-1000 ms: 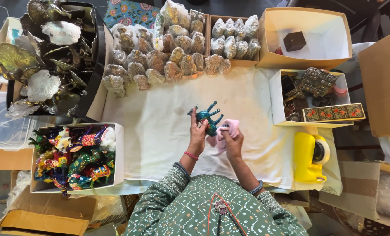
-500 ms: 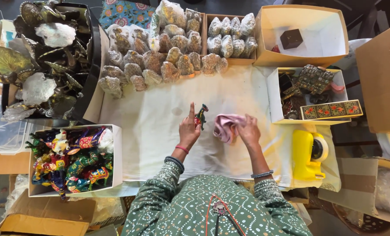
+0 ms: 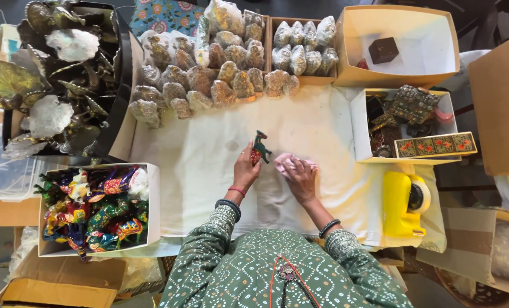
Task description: The person wipes a small, colorful decorative figurine with a pink cloth. They then pick up a piece of bubble wrap and wrap the figurine in it, placing the wrapped item into a box.
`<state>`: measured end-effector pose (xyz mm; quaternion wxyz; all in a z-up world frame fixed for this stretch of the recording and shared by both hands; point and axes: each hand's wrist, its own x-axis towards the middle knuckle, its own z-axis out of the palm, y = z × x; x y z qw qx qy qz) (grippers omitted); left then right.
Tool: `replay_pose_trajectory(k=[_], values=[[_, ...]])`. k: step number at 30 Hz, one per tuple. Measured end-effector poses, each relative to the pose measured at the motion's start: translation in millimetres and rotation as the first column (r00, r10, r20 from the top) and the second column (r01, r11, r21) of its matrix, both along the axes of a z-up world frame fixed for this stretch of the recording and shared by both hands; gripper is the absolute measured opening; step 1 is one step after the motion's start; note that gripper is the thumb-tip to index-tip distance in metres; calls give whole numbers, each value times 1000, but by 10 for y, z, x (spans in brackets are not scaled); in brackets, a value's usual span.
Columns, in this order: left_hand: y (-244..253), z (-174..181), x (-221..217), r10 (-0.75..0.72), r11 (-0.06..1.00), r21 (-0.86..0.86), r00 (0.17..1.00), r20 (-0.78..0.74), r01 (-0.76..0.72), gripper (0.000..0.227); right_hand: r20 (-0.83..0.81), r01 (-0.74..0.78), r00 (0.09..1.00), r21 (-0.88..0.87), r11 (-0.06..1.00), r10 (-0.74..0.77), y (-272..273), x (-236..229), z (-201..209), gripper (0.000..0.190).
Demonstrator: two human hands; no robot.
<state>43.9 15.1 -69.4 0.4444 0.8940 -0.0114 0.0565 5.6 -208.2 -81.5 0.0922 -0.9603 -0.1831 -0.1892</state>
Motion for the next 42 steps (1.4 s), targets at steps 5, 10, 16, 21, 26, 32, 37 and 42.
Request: replay_pose_trajectory(k=[5,10,16,21,26,32,37,42], values=[[97,-392,-250,37,996,-82,999,-28,-39,78,-260,201,960,386,901,-103,-265,520,-378,33],[-24,-552,-319,82,993,81,997,9,-82,70,-226,210,970,610,764,-86,194,628,66,26],[-30,-587,-291,56,954,299,991,-123,-16,53,-43,-212,970,343,915,240,884,463,83,41],[-9,-477,-295,37,945,328,994,-102,-1,51,-258,-91,951,293,952,170,1006,730,133,50],[-46,-543,-301,52,909,416,994,-95,-8,60,-242,-62,964,197,978,110,1118,814,138,51],[-90,-596,-317,59,877,479,997,-45,-30,61,-237,-105,957,257,961,168,919,420,156,43],[-93,-427,-317,50,880,475,994,-102,4,60,-237,-113,953,301,947,189,859,292,261,48],[-91,-698,-318,66,837,546,997,-28,-40,57,-234,-118,956,248,961,178,947,565,255,50]])
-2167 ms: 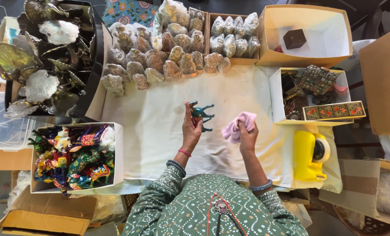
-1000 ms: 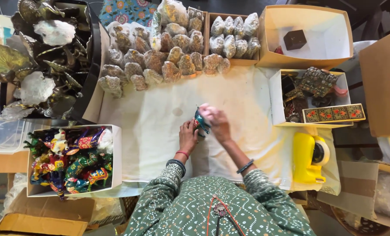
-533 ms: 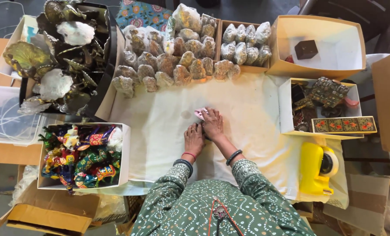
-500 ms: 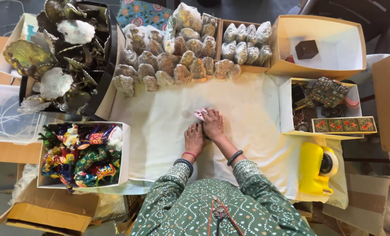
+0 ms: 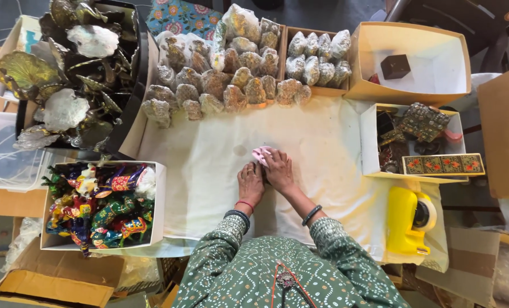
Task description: The person wipes a small, colorful decorative figurine with a pink cloth. They then pick up a piece of bubble wrap and wrap the figurine in it, placing the wrapped item into a box.
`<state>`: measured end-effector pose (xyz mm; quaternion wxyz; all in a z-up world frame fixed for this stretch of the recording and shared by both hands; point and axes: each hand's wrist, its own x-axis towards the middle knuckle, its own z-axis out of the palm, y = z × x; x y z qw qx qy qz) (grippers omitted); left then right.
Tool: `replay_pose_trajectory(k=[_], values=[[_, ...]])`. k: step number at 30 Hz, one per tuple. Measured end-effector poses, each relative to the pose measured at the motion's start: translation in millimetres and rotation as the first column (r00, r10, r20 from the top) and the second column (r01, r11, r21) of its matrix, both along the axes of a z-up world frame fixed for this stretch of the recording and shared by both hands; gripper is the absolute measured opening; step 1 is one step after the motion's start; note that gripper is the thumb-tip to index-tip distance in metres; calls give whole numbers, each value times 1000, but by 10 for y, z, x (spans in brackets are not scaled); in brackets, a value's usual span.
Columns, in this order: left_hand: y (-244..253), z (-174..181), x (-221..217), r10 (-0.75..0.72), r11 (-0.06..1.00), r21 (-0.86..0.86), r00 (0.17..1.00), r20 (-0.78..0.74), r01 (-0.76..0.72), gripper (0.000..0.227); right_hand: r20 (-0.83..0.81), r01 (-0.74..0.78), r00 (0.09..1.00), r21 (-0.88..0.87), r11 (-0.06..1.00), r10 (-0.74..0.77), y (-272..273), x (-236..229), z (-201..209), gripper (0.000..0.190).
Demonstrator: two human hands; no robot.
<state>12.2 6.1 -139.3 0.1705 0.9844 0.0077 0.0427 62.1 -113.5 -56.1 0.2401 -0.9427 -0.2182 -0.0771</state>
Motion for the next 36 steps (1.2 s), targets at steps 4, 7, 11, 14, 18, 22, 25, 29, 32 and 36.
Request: replay_pose_trajectory(k=[4,7,11,14,18,22,25,29,32,36], values=[[25,143,-30,-3,999,-35,1000,9,4,54,10,-1,1000,-22,1000,1,79,345,-224,50],[17,270,-37,-10,999,-49,1000,26,11,58,-45,-10,999,-46,999,7,24,591,-419,51],[17,374,-39,-11,997,-83,1000,-19,10,67,-214,68,976,137,988,-37,-67,717,-512,39],[4,351,-39,-10,997,-76,999,-34,7,69,-200,133,976,214,968,-90,-120,531,-492,35],[-14,327,-37,-15,998,-59,999,-38,12,66,-116,257,965,214,942,-237,-262,210,-727,34],[-36,314,-42,-7,999,-48,1000,-17,6,66,-97,247,967,125,961,-236,-471,-7,-602,38],[-21,336,-15,-10,1000,-23,1000,2,10,66,-97,173,981,66,983,-166,-594,-158,-421,36],[35,301,15,-11,997,-79,999,-46,7,66,-81,147,987,103,984,-139,-770,-543,-139,42],[107,109,118,12,971,-238,997,-70,-29,75,-50,185,982,149,971,-180,-910,-866,-36,48],[162,65,184,1,966,-255,987,-163,-43,66,-12,220,975,187,957,-222,-1093,-1077,-41,50]])
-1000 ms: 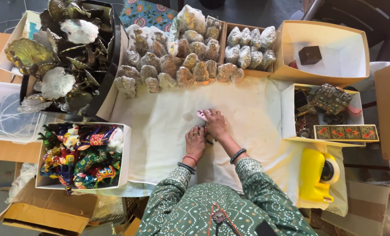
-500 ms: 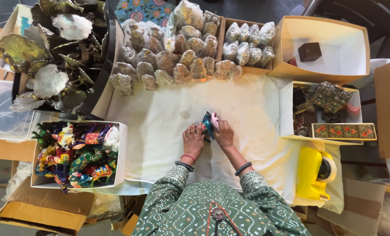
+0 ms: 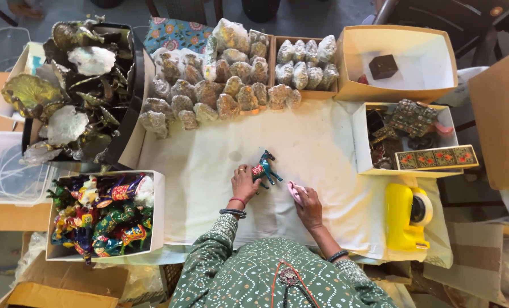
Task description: The person wipes a small, colorful decorative figurine with a pink cloth. They then pick up a piece of bubble wrap and wrap the figurine in it, placing the wrapped item into a box.
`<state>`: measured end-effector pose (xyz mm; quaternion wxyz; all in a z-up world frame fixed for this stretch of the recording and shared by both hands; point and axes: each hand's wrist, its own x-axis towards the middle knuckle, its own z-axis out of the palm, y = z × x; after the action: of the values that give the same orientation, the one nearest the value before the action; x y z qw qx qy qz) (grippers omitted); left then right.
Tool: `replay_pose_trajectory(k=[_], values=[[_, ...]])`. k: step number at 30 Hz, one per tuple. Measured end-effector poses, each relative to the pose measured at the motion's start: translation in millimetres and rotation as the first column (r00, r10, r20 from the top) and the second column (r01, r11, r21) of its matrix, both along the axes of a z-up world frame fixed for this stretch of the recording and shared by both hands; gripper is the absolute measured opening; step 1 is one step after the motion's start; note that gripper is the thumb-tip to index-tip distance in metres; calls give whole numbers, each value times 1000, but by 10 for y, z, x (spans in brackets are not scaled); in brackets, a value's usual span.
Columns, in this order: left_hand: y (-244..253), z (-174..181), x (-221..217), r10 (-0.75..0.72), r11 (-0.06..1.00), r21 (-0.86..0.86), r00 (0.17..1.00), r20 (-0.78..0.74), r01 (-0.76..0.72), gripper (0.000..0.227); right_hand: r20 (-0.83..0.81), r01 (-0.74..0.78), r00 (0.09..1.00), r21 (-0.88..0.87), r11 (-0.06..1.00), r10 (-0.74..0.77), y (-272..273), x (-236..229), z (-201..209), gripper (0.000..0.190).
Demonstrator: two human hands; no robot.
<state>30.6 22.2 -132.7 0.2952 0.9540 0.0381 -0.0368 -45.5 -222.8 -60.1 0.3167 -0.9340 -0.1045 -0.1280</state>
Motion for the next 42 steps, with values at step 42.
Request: replay_pose_trajectory(k=[42], values=[[-121,-934,9,-60,974,-221,998,7,60,32,157,-94,980,-168,981,121,1110,476,638,44]])
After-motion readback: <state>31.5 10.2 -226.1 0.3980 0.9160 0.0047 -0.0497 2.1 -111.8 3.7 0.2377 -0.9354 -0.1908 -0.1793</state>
